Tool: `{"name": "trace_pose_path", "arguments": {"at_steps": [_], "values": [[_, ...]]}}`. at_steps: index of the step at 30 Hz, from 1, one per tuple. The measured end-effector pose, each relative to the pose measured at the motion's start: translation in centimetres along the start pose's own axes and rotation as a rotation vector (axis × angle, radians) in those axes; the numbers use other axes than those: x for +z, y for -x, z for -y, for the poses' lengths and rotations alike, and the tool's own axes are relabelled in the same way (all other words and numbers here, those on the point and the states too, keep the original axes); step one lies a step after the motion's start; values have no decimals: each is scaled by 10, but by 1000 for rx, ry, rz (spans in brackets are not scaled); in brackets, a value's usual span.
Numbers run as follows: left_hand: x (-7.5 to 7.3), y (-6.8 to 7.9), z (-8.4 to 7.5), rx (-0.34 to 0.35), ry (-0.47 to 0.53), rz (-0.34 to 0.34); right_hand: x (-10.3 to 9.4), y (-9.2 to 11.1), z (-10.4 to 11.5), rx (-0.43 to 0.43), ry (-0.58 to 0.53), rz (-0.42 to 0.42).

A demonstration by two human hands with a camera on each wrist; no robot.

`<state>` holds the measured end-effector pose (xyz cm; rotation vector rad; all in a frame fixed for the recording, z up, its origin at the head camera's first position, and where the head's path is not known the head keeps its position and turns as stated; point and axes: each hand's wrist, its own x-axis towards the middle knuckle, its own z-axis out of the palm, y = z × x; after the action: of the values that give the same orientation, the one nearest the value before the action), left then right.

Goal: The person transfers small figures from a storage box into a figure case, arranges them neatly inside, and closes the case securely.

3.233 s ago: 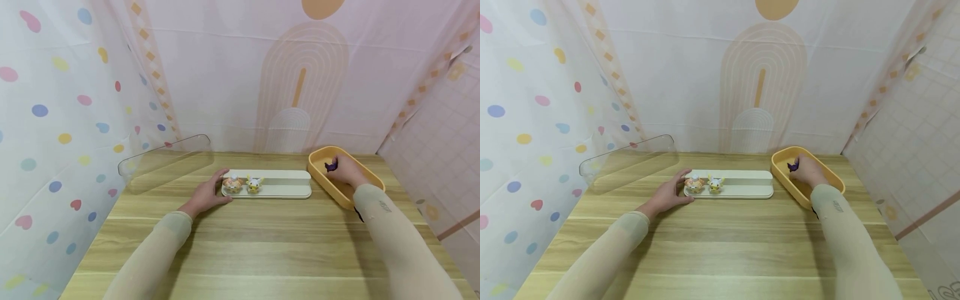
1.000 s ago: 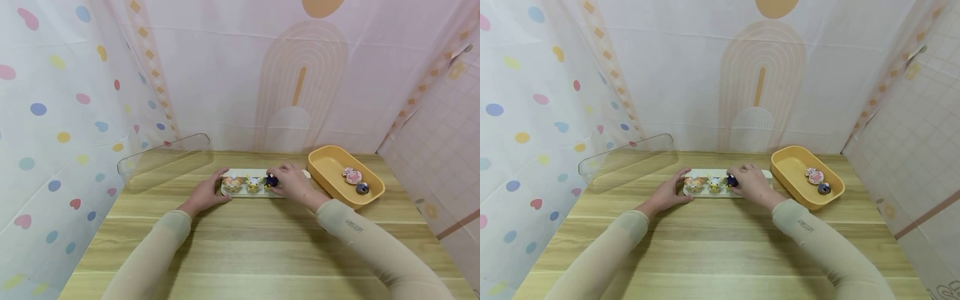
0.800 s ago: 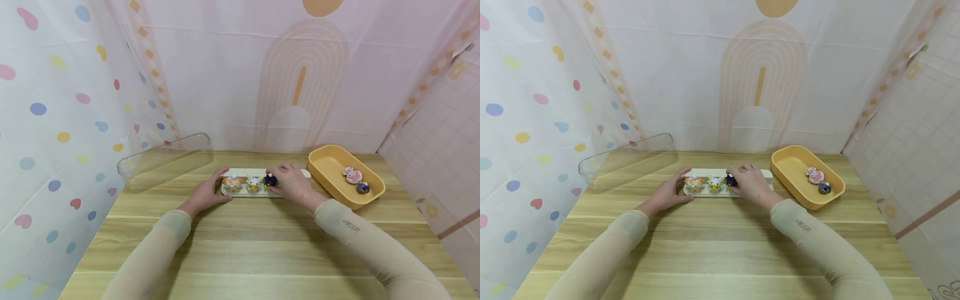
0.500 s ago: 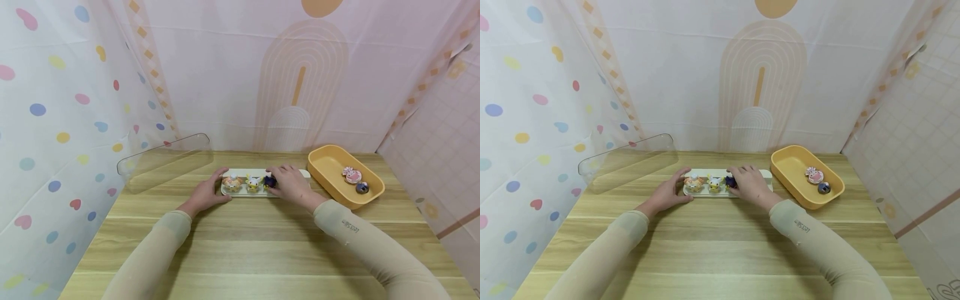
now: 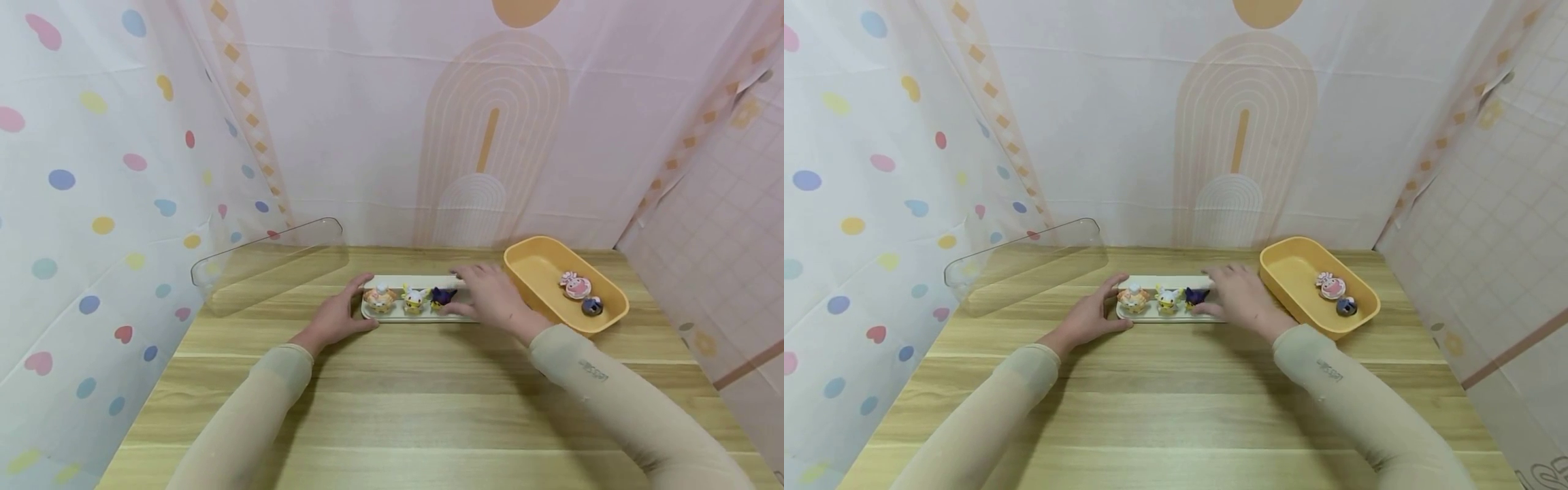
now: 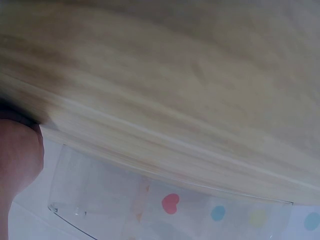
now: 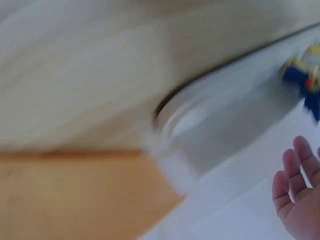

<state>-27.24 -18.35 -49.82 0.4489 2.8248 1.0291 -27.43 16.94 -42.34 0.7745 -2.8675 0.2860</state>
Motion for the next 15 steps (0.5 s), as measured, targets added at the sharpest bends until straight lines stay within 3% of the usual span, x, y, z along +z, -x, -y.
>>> {"name": "trace_pose_path", "arguments": {"at_steps": [3, 8, 11, 15], "values": [[0, 0, -1, -4, 2, 2, -20, 4, -26, 72, -25, -19], [-2, -1, -2, 1, -1, 0, -53, 17, -88, 316, -46, -41], [-2, 0, -1, 10, 2, -5, -61, 31, -127, 450, 1, 41], [-2, 2, 1, 14, -7, -4, -58, 48, -159, 529, 51, 233]]}}
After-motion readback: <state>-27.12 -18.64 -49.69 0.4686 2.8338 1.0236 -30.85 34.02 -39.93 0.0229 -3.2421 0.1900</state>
